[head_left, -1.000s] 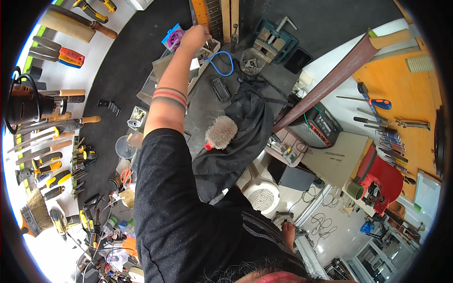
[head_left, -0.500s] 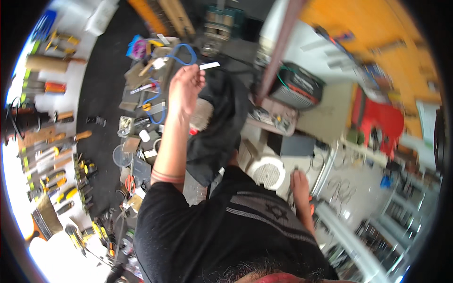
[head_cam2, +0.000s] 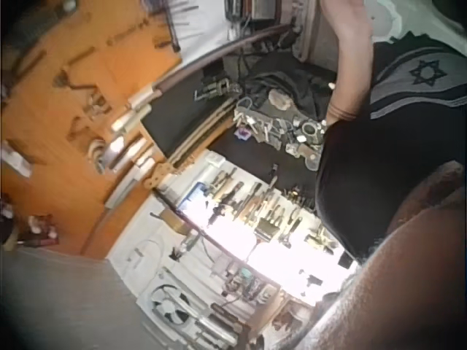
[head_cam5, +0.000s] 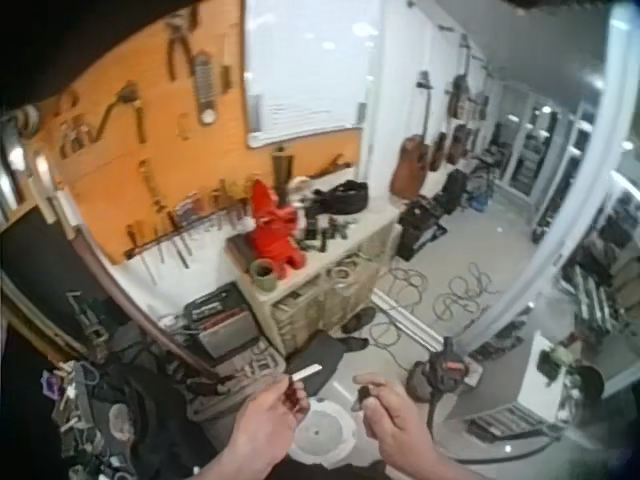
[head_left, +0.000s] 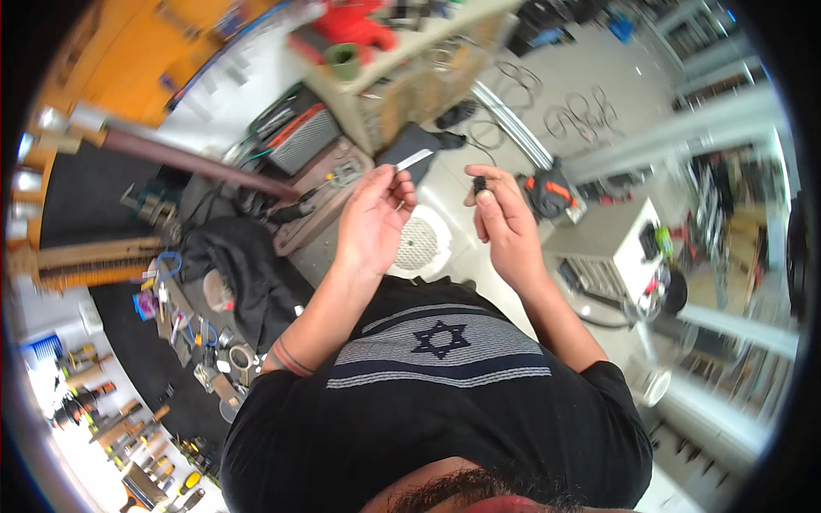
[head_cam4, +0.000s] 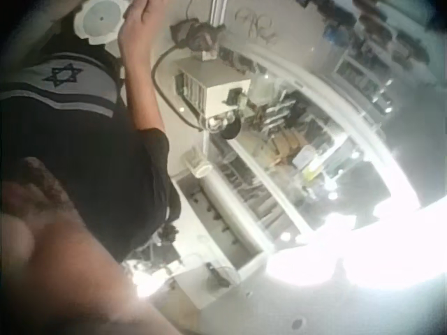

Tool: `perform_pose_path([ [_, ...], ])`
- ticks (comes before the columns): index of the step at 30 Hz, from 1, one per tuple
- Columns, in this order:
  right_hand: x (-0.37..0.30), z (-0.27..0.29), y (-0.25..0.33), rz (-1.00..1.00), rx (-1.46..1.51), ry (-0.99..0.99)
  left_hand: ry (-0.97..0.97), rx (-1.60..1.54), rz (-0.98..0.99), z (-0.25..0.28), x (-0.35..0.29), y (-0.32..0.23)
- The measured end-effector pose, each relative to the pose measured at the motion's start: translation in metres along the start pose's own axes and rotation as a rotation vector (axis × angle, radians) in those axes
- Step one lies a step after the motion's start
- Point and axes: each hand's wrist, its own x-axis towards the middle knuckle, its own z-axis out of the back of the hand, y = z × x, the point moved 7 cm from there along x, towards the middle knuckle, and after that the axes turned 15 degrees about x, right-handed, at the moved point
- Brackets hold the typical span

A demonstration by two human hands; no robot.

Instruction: The person works on the electronics of a guitar, using a utility knife to strip insulation from a wire and then using shears to cut the wire.

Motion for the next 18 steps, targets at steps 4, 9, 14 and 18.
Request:
perform_pose_path([
  [4, -0.085, 0.162, -0.011, -0.052, 0.118, -0.256, 0.043, 0.147, 0.373, -0.054, 0.010, 0.148],
  [9, -0.273, 0.341, -0.069, -0.182, 0.048, -0.735, 0.096, 0.422, 0.762, -0.095, -0.001, 0.311],
  [14, -0.471, 0.424, -0.109, -0.301, 0.187, -1.240, 0.361, 0.761, 1.062, -0.140, -0.004, 0.427],
  [18, -0.522, 0.465, -0.135, -0.307, 0.322, -1.412, 0.430, 0.792, 1.218, -0.146, -0.005, 0.508],
])
